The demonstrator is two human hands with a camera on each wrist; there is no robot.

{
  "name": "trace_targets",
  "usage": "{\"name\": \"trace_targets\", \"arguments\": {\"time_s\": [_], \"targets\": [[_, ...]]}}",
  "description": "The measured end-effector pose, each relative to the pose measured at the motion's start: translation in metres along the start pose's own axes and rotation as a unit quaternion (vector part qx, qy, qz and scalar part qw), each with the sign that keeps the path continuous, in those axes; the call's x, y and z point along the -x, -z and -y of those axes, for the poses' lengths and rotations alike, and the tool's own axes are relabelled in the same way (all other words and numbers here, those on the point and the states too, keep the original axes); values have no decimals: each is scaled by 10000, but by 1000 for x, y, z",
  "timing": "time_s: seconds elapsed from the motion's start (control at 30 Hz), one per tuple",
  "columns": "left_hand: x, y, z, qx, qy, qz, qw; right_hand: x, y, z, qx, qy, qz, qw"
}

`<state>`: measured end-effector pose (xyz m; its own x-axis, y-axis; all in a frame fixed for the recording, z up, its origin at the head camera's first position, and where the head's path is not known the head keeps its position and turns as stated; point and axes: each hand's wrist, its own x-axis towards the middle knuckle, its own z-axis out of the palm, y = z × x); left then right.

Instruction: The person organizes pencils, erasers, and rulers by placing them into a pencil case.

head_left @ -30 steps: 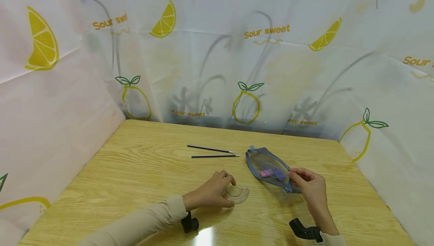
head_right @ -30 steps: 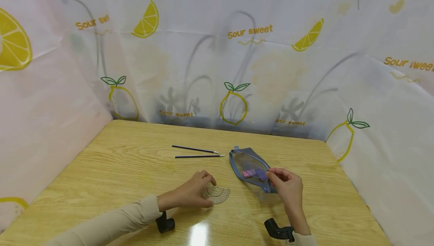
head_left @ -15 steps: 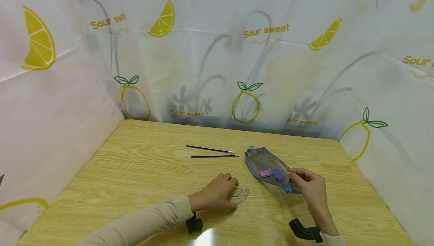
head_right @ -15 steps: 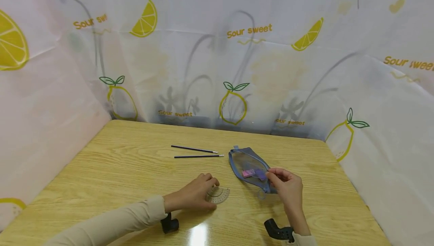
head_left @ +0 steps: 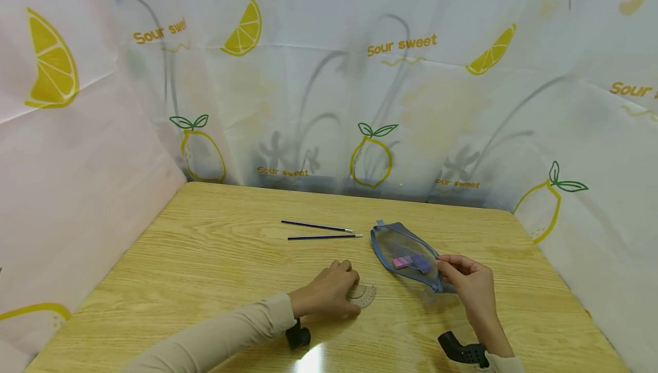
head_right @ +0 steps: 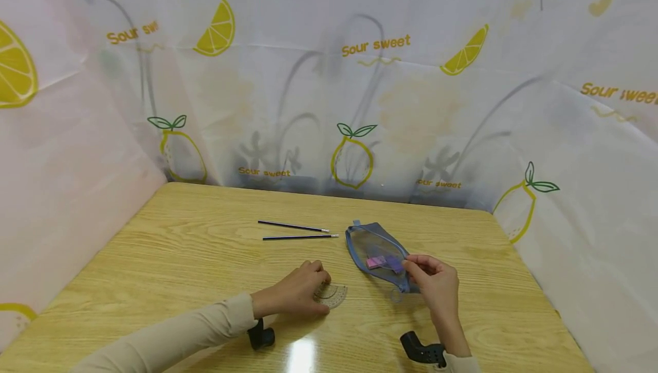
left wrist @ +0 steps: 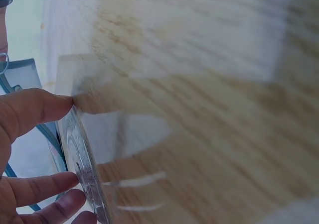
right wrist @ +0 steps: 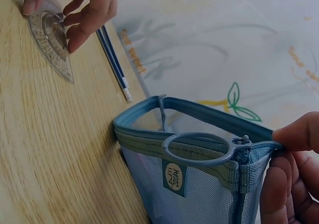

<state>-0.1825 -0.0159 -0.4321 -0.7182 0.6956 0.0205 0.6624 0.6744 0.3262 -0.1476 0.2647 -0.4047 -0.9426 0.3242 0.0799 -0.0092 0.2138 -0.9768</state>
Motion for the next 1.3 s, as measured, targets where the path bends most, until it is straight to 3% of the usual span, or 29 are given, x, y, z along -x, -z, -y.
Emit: {"name": "trace_targets", "arguments": {"time_s": [0.3, 0.53, 0.93, 1.3], "targets": [[-1, 3, -1, 182, 81, 107, 9997, 0, 0, 1, -3, -81, 10, 10000], [-2, 2, -1, -21, 104, 128, 9999, 1, -1, 2, -1, -69, 15, 10000], [-3, 1, -2, -634, 261, -161, 9975, 2, -1, 3, 28, -37, 7, 10000], [-2, 6, 2, -675, -23, -597, 9959, 1, -2, 3, 70, -8, -19, 10000]]}}
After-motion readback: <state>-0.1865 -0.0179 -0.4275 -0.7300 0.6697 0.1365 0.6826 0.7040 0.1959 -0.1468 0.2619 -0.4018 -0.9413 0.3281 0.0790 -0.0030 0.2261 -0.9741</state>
